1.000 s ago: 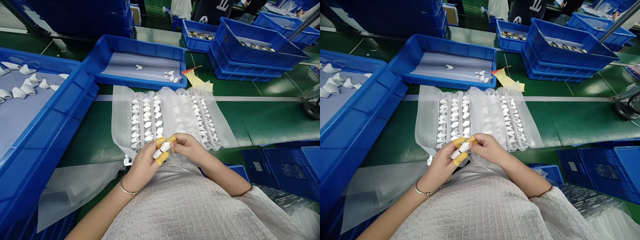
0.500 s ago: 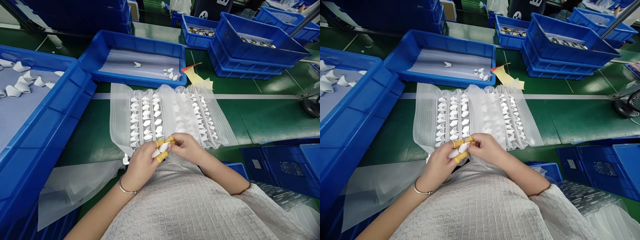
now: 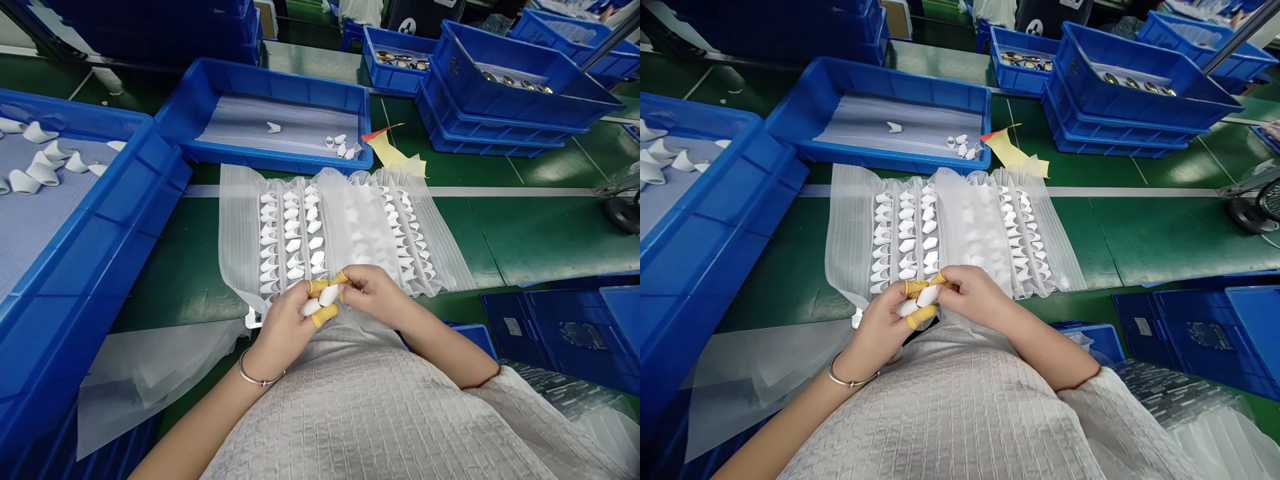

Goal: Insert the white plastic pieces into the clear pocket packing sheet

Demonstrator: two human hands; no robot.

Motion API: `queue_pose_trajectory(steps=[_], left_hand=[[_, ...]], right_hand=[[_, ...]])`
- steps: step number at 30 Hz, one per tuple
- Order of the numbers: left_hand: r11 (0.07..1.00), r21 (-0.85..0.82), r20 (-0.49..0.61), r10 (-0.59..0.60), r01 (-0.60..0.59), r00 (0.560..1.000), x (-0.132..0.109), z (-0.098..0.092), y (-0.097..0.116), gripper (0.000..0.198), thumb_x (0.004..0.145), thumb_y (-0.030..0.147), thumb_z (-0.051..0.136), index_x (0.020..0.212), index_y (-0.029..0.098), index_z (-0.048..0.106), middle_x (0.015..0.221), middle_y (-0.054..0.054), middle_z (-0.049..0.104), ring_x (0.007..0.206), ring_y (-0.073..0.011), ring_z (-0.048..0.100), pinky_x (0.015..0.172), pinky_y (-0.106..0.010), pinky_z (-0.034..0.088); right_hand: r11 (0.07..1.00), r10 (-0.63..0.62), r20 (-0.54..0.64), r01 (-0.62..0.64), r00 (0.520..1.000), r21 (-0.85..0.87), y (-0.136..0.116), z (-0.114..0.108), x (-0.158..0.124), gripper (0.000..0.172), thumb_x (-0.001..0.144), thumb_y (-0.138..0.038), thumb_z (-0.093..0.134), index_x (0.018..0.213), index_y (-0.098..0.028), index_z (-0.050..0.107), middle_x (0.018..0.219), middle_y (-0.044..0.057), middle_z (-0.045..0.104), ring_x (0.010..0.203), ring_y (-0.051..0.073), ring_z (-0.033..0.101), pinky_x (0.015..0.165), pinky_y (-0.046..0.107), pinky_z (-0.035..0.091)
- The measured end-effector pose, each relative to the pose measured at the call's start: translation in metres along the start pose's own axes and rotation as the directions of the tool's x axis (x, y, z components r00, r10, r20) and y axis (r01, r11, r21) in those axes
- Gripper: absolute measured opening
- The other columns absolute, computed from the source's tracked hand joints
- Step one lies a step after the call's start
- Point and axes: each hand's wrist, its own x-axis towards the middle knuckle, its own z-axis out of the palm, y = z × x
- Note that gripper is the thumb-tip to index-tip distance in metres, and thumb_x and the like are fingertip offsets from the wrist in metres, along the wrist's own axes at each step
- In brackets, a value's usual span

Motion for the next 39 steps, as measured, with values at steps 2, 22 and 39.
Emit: queue_pose_trajectory(steps=[2, 22, 39], left_hand=[[0.989, -0.141, 0.009, -0.035, 0.036, 0.999, 0.001, 0.003, -0.002, 0.028, 0.08, 0.042, 0.073, 0.099, 0.022, 0.063, 0.095, -0.002, 0.071, 0.084, -0.022, 0.067, 0.072, -0.033, 0.05], [0.939, -0.337, 0.043, -0.063, 0.074, 0.997, 0.002, 0.006, -0.003, 0.029, 0.077, 0.034, 0.075, 0.099, 0.022, 0.06, 0.09, -0.001, 0.071, 0.081, -0.0192, 0.067, 0.072, -0.031, 0.05], [0.981, -0.191, 0.033, -0.034, 0.04, 0.999, 0.0, 0.004, -0.005, 0.026, 0.08, 0.037, 0.073, 0.1, 0.023, 0.063, 0.097, -0.002, 0.072, 0.087, -0.0215, 0.068, 0.076, -0.035, 0.052]], right_hand=[[0.999, -0.02, -0.045, 0.019, 0.999, -0.037, 0.003, -0.003, 0.001, 0.013, 0.084, -0.017, 0.054, 0.077, -0.019, 0.065, 0.068, -0.003, 0.056, 0.063, 0.012, 0.048, 0.057, 0.025, 0.036], [0.991, -0.083, -0.14, 0.066, 0.987, -0.12, 0.005, -0.008, 0.003, 0.013, 0.087, -0.019, 0.056, 0.074, -0.02, 0.057, 0.068, -0.003, 0.055, 0.063, 0.012, 0.048, 0.059, 0.026, 0.037], [0.977, -0.068, -0.072, 0.052, 0.995, -0.207, -0.002, -0.008, 0.001, 0.021, 0.086, -0.021, 0.055, 0.066, -0.02, 0.05, 0.063, -0.004, 0.047, 0.06, 0.011, 0.042, 0.055, 0.026, 0.031]])
